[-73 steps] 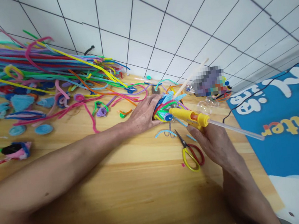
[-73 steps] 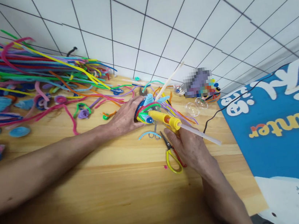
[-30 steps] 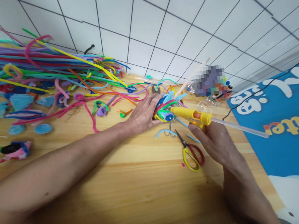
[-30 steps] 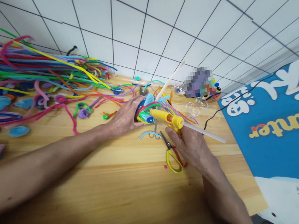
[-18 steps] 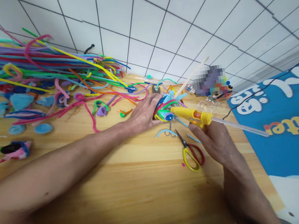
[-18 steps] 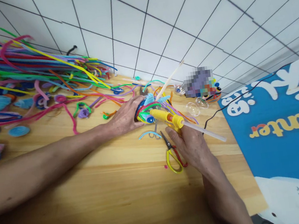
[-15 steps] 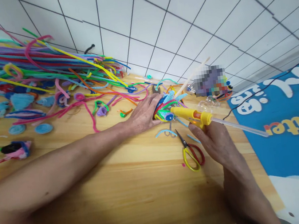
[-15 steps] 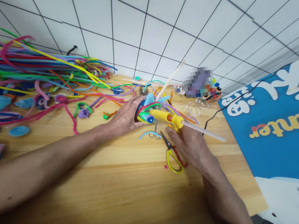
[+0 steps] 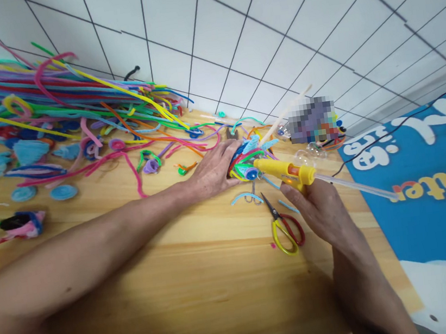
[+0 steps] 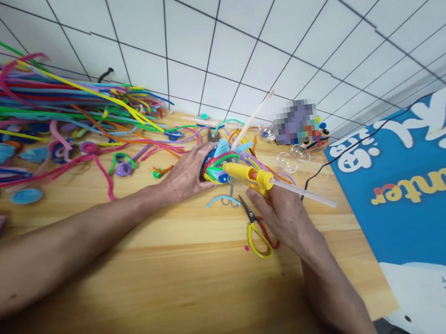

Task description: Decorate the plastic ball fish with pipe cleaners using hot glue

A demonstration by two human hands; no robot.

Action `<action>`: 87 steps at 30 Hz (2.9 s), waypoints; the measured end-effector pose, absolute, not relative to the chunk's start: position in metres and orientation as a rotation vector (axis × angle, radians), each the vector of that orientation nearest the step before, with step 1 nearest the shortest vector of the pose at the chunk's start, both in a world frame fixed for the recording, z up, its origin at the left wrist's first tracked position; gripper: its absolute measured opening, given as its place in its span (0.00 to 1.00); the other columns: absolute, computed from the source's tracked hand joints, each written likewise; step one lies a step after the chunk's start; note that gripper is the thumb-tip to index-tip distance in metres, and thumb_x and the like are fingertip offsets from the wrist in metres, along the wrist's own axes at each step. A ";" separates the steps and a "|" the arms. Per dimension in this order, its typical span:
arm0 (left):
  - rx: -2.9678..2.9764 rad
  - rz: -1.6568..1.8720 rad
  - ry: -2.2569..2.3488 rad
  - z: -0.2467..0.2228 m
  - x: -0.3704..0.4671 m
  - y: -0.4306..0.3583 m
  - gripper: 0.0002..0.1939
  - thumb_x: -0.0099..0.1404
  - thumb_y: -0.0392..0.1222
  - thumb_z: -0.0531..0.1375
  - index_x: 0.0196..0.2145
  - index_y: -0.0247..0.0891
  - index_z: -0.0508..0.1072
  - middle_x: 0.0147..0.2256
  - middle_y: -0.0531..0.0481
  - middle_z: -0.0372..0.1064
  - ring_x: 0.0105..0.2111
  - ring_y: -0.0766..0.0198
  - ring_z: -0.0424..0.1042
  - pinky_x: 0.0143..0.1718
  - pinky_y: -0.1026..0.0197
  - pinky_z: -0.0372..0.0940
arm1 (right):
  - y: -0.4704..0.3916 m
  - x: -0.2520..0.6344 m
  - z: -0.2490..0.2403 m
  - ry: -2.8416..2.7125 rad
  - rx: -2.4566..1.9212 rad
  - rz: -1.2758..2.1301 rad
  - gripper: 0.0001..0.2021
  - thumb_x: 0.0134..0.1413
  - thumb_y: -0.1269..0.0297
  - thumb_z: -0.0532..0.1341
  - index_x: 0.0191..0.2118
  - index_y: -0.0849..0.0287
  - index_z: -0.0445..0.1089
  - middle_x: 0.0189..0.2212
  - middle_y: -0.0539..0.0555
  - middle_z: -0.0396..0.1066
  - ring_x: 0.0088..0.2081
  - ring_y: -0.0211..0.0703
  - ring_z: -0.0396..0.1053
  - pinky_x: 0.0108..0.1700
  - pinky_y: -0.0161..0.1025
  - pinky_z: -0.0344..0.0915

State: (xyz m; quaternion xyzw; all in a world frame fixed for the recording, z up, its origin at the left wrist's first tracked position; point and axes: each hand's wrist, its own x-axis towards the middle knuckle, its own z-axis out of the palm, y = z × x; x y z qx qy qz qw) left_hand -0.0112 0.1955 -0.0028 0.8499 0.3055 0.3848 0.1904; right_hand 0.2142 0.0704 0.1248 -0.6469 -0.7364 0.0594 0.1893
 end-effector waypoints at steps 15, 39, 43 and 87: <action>2.396 1.064 0.873 -0.001 -0.012 0.194 0.52 0.62 0.50 0.74 0.74 0.42 0.51 0.71 0.31 0.57 0.72 0.39 0.61 0.70 0.35 0.63 | 0.070 0.214 0.123 -2.087 -1.821 0.141 0.16 0.68 0.48 0.57 0.35 0.54 0.71 0.25 0.53 0.68 0.33 0.51 0.67 0.35 0.44 0.63; 2.394 1.056 0.898 -0.002 -0.011 0.195 0.51 0.63 0.52 0.74 0.74 0.43 0.51 0.71 0.32 0.57 0.71 0.40 0.61 0.70 0.35 0.63 | 0.069 0.213 0.120 -2.045 -1.854 0.211 0.16 0.66 0.48 0.58 0.34 0.56 0.70 0.24 0.51 0.66 0.28 0.46 0.64 0.31 0.41 0.57; 2.405 1.063 0.894 -0.004 -0.011 0.196 0.51 0.63 0.52 0.73 0.74 0.44 0.51 0.71 0.32 0.57 0.71 0.39 0.61 0.69 0.34 0.63 | 0.069 0.213 0.119 -2.043 -1.846 0.212 0.16 0.66 0.49 0.58 0.34 0.55 0.69 0.24 0.51 0.65 0.29 0.47 0.65 0.31 0.42 0.58; 2.371 1.072 0.875 -0.001 -0.013 0.195 0.52 0.62 0.58 0.74 0.74 0.42 0.53 0.71 0.31 0.60 0.72 0.39 0.62 0.69 0.34 0.63 | 0.069 0.210 0.122 -2.037 -1.822 0.211 0.15 0.65 0.50 0.58 0.30 0.52 0.65 0.24 0.51 0.67 0.30 0.48 0.66 0.33 0.43 0.61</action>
